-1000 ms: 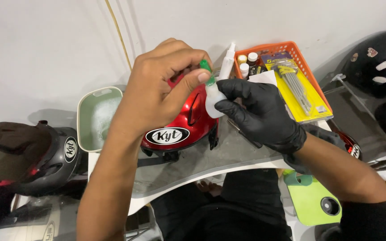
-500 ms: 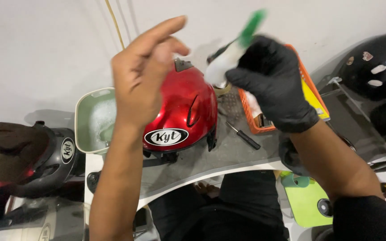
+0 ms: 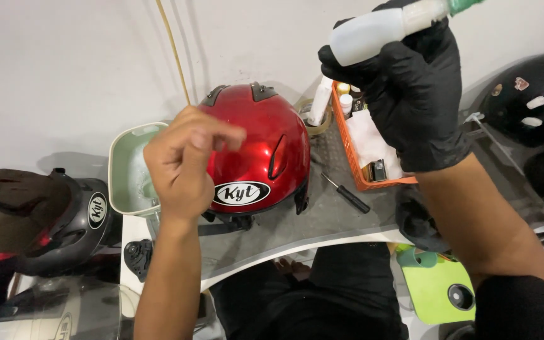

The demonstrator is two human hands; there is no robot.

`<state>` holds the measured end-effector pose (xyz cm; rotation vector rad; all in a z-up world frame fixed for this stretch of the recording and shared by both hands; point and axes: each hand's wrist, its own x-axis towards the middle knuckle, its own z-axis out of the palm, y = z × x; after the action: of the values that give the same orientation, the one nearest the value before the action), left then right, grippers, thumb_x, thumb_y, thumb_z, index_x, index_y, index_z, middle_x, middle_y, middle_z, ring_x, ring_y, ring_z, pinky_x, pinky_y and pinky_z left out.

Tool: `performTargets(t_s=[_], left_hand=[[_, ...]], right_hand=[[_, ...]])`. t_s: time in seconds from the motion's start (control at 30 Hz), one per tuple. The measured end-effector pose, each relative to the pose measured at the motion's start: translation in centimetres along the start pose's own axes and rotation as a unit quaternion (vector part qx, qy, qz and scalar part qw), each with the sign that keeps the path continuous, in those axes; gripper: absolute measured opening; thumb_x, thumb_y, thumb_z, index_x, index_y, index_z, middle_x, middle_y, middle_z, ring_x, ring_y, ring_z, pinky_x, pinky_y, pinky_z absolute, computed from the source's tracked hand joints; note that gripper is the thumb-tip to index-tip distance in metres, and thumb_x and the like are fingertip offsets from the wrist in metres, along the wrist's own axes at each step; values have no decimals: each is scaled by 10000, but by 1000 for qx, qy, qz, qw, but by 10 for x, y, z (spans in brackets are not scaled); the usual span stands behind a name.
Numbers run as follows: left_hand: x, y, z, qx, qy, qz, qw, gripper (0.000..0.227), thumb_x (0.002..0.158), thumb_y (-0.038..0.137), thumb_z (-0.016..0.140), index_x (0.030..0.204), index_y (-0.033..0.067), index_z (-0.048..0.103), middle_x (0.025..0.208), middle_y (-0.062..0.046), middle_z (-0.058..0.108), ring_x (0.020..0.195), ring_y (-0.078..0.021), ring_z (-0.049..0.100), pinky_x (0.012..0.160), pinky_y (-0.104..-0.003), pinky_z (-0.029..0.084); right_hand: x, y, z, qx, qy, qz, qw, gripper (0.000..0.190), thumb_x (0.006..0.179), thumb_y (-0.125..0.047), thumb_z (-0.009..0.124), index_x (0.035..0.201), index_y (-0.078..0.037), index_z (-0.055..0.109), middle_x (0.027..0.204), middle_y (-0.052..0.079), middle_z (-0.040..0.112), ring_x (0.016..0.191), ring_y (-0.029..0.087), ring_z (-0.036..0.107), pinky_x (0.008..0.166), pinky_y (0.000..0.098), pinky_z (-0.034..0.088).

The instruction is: The person cleans a red motorcycle helmet by applying a white substance to the chin strap and wiping it with a cloth. They then use a toothbrush dipped in soapy water to scrub the helmet's surface and a small tool to clean the vents.

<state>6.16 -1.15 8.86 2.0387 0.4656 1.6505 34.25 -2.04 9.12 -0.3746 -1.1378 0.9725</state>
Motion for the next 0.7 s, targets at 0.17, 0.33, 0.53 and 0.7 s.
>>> performTargets(t_s=[0.17, 0.33, 0.53, 0.7], left_hand=[[-16, -3, -2, -46, 38, -3, 998, 651, 1109, 271, 392, 505, 35, 448, 464, -64, 414, 445, -176, 400, 499, -288, 302], [-25, -4, -3, -70, 30, 34, 997, 711, 1072, 464, 399, 477, 96, 269, 463, -17, 208, 431, -148, 226, 530, -316, 165], [-38, -2, -3, -42, 17, 28, 999, 695, 1025, 575, 434, 560, 97, 234, 531, -10, 213, 493, -148, 213, 551, -316, 152], [-52, -8, -4, -60, 35, 13, 998, 673, 994, 576, 502, 562, 111, 276, 534, 10, 249, 501, -130, 239, 541, -294, 184]], right_hand=[[3, -4, 10, -74, 47, -24, 996, 322, 979, -91, 703, 1269, -37, 572, 1209, 257, 690, 1115, 480, 743, 969, 549, 698], [3, 4, 3, -35, 2, -68, 997, 393, 938, -103, 787, 1278, -35, 601, 1257, 163, 672, 1304, 428, 686, 1107, 497, 635], [-5, 8, 8, -150, 21, -161, 975, 243, 1001, -135, 674, 1130, -137, 468, 1074, 198, 638, 1088, 391, 699, 938, 457, 613], [-6, 11, 2, -121, 2, -157, 980, 333, 984, -215, 745, 1184, -139, 491, 1142, 141, 639, 1160, 364, 686, 999, 436, 604]])
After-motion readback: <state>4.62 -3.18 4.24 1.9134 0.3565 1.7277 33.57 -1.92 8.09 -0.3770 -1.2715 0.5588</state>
